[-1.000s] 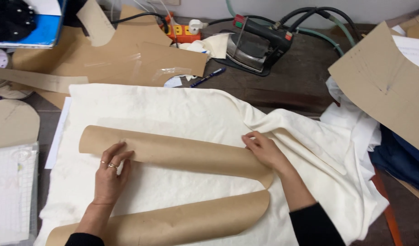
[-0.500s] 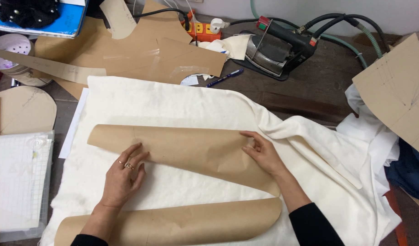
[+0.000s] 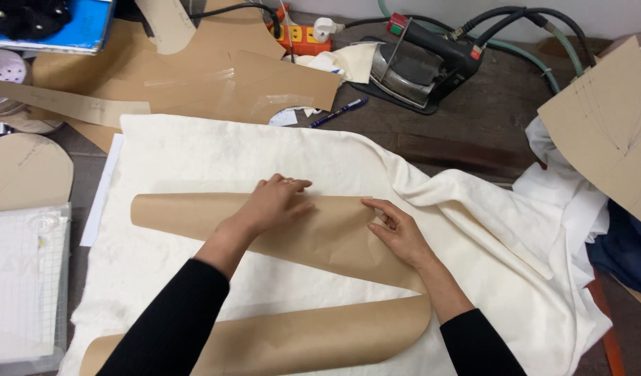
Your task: The person spreads a white fabric on a work table and places two brown paper pattern pieces on top. They then use a yellow ruler to measure the distance between the pattern pieces and the fabric edges.
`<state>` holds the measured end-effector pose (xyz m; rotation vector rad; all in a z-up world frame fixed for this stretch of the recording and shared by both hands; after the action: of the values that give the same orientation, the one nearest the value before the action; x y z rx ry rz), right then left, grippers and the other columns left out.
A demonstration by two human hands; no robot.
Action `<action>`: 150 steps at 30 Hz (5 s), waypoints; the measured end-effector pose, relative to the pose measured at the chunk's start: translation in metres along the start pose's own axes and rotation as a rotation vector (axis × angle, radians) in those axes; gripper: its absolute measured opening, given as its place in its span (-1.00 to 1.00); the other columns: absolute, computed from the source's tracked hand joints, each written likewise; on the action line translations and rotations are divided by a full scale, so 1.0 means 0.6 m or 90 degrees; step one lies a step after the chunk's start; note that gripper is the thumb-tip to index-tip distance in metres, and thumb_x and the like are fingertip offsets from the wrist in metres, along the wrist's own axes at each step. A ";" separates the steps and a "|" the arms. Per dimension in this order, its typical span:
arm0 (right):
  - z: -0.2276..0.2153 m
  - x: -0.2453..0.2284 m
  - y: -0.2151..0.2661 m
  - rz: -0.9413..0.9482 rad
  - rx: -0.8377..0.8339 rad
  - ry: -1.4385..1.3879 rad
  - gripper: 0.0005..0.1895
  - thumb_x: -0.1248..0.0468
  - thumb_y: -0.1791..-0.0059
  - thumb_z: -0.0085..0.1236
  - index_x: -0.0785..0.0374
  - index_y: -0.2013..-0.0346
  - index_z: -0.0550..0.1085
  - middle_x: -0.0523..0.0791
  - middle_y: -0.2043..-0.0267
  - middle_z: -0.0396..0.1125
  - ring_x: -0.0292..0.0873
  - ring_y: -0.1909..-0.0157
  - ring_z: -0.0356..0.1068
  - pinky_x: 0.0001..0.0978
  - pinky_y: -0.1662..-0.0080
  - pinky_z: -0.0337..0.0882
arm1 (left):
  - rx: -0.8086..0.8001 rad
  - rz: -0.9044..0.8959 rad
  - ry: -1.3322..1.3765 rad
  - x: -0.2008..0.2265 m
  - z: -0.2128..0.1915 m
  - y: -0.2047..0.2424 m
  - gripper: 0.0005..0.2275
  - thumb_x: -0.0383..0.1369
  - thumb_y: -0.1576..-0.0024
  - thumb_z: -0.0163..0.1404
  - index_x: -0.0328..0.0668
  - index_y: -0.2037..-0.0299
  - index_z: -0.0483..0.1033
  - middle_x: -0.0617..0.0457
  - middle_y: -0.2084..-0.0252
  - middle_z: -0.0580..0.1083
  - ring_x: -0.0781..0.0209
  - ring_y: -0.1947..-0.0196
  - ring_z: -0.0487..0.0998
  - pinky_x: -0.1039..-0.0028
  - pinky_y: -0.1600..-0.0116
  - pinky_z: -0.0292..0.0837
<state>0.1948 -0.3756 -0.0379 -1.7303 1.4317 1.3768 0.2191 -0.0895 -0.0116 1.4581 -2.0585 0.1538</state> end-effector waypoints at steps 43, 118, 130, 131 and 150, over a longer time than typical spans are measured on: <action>0.053 -0.001 -0.073 -0.221 -0.489 0.524 -0.23 0.19 0.00 0.06 -0.11 -0.41 -0.09 -0.15 -0.52 -0.54 0.06 -0.52 -0.61 0.17 -0.34 -0.42 | 0.150 0.244 -0.063 0.132 0.150 0.212 -0.41 0.04 0.08 0.21 -0.16 -0.03 0.38 -0.06 0.05 0.40 0.02 0.07 0.40 0.20 0.00 0.22; 0.083 -0.030 -0.172 -0.008 0.075 0.375 -0.85 0.23 0.09 0.20 0.18 0.29 0.45 -0.09 0.25 0.37 0.00 0.02 0.40 -0.07 -0.02 0.26 | 0.449 -0.324 0.088 -0.370 -0.019 0.080 -0.62 -0.57 -0.15 -0.10 0.18 -0.07 0.54 -0.11 0.13 0.32 -0.22 0.16 0.50 0.11 0.06 0.49; 0.076 -0.015 -0.175 -0.033 0.090 0.388 -0.85 0.23 0.10 0.21 0.16 0.31 0.45 -0.10 0.28 0.38 0.01 0.03 0.42 -0.06 -0.01 0.33 | 0.435 -0.348 0.077 -0.370 -0.022 0.075 -0.63 -0.51 -0.12 -0.01 0.23 -0.09 0.54 -0.06 0.24 0.35 -0.14 0.23 0.53 0.14 0.08 0.50; 0.074 -0.013 -0.174 -0.032 0.090 0.388 -0.85 0.23 0.10 0.21 0.16 0.31 0.45 -0.10 0.28 0.38 0.01 0.03 0.42 -0.06 -0.01 0.33 | 0.435 -0.347 0.077 -0.362 -0.026 0.076 -0.63 -0.51 -0.12 -0.01 0.23 -0.09 0.54 -0.06 0.24 0.35 -0.14 0.23 0.53 0.14 0.08 0.50; 0.067 0.024 -0.182 -0.018 0.115 0.400 -0.84 0.20 0.08 0.20 0.14 0.27 0.44 -0.12 0.24 0.37 -0.01 0.01 0.42 -0.03 -0.02 0.33 | 0.224 -0.186 -0.220 -0.192 0.039 0.065 -0.53 -0.10 -0.20 -0.20 0.25 -0.34 0.11 0.02 -0.41 0.03 -0.02 -0.44 -0.10 -0.15 -0.37 -0.17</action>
<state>0.2794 -0.3125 -0.0886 -2.1492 1.7672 0.6737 0.1993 0.0101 -0.0826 2.1110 -2.1265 0.1596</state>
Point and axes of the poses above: each hand's wrist, its own y-axis away from the middle knuckle, its own z-axis out of the palm, x = y × z, the point moved 1 cm from there along -y, towards the middle knuckle
